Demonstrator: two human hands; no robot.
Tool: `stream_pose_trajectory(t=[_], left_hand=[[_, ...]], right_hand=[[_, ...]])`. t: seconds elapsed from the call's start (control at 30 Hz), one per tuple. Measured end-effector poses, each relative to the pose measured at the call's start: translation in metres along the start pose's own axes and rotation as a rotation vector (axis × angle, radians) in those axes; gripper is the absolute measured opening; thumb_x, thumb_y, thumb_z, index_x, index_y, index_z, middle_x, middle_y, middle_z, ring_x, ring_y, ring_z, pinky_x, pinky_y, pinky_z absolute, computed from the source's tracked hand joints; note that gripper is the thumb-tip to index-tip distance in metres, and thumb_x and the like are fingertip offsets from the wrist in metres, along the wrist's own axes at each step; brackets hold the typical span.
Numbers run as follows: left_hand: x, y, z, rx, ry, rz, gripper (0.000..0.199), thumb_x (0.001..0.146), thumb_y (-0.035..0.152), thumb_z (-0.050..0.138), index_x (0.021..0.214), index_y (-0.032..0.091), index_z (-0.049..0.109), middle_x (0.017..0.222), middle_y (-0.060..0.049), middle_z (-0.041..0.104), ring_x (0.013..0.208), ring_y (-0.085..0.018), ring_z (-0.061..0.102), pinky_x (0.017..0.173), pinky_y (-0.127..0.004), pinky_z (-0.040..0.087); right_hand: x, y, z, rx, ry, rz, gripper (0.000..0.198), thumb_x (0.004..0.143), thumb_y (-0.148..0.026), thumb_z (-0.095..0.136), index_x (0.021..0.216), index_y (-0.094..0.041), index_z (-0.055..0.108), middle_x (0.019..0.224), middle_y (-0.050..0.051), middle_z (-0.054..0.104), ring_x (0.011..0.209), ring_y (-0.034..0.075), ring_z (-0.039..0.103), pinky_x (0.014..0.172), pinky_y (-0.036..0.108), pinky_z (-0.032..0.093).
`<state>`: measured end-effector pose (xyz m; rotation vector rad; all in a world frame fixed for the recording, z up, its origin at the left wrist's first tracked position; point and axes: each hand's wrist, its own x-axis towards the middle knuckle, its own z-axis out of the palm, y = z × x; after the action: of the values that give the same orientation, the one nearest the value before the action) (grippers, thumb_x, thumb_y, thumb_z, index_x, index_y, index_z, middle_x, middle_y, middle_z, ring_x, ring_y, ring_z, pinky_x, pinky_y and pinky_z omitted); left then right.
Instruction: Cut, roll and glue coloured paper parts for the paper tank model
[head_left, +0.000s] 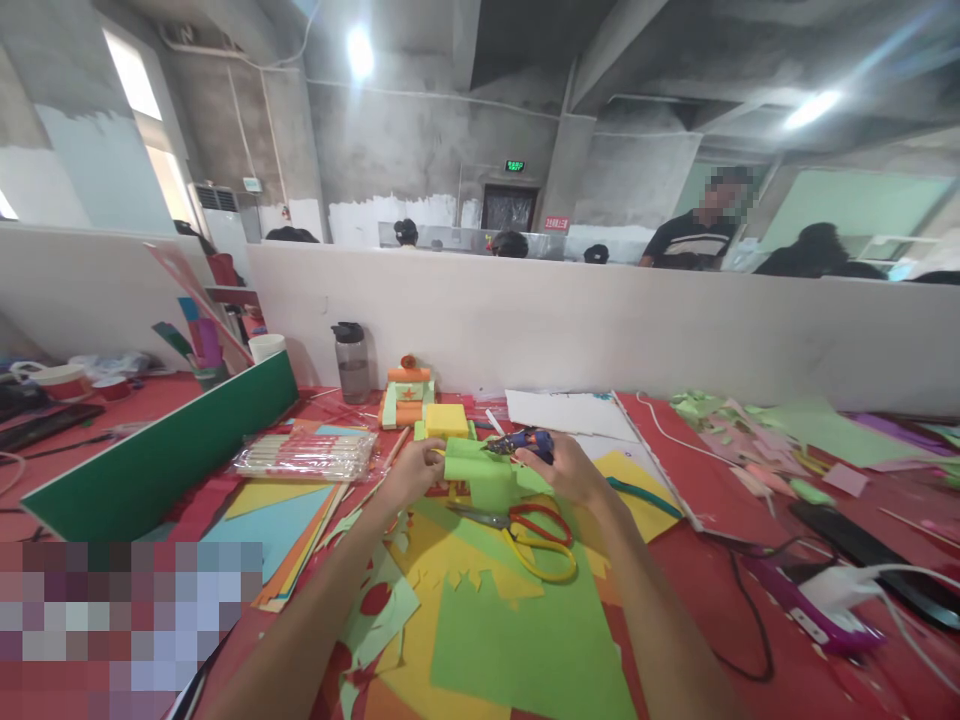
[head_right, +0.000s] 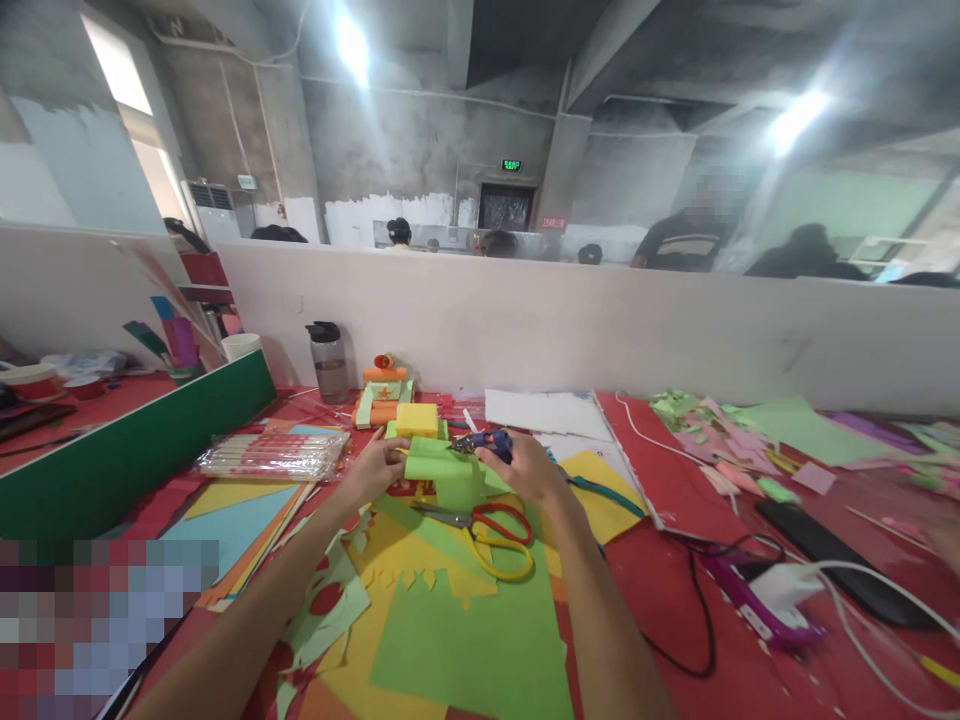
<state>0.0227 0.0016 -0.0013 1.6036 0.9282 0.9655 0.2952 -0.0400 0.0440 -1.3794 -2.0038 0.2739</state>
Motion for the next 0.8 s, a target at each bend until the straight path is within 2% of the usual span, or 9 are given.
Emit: stream_pose_trajectory(t=[0.17,0.4,0.53,0.7,0.8], left_hand=[[0.001,-0.001,0.000,0.019,0.005,0.016,0.022,0.071,0.023,0.070,0.089,0.012,0.066,0.058,0.000,0.065,0.046,-0.012,0.060,0.050,-0.020,0.040],[-0.001,0.004,0.001,0.007,-0.003,0.013,0.024,0.071,0.023,0.068,0.092,0.011,0.067,0.060,0.000,0.066,0.046,-0.012,0.061,0.047,-0.019,0.037],[0.000,0.003,0.001,-0.016,-0.002,-0.004,0.027,0.071,0.024,0.069,0.094,0.011,0.067,0.062,0.000,0.068,0.046,-0.011,0.061,0.046,-0.018,0.037],[0.002,-0.005,-0.001,-0.010,-0.005,0.021,0.028,0.072,0.025,0.069,0.097,0.011,0.067,0.063,0.000,0.067,0.046,-0.011,0.061,0.045,-0.018,0.037],[0.002,-0.008,-0.001,-0.008,0.002,0.014,0.030,0.072,0.026,0.070,0.097,0.011,0.067,0.062,0.000,0.067,0.046,-0.012,0.061,0.044,-0.018,0.036]], right_hand=[[-0.001,0.003,-0.006,0.104,0.014,-0.016,0.029,0.089,-0.044,0.058,0.077,-0.019,0.064,0.071,0.002,0.067,0.067,0.019,0.059,0.061,0.027,0.041],[0.000,0.001,-0.004,-0.054,0.027,-0.034,0.032,0.090,-0.045,0.056,0.073,-0.019,0.063,0.070,0.003,0.066,0.065,0.019,0.058,0.060,0.027,0.039],[0.000,-0.001,-0.001,-0.072,0.053,-0.026,0.034,0.091,-0.048,0.055,0.074,-0.019,0.062,0.070,0.003,0.066,0.065,0.019,0.059,0.061,0.027,0.039],[0.000,-0.002,-0.004,-0.063,0.003,-0.009,0.033,0.090,-0.048,0.056,0.075,-0.020,0.065,0.071,0.003,0.070,0.067,0.020,0.062,0.062,0.027,0.041],[0.000,-0.001,-0.006,-0.082,0.044,-0.016,0.032,0.090,-0.046,0.055,0.076,-0.020,0.065,0.072,0.004,0.071,0.069,0.021,0.063,0.064,0.028,0.041]])
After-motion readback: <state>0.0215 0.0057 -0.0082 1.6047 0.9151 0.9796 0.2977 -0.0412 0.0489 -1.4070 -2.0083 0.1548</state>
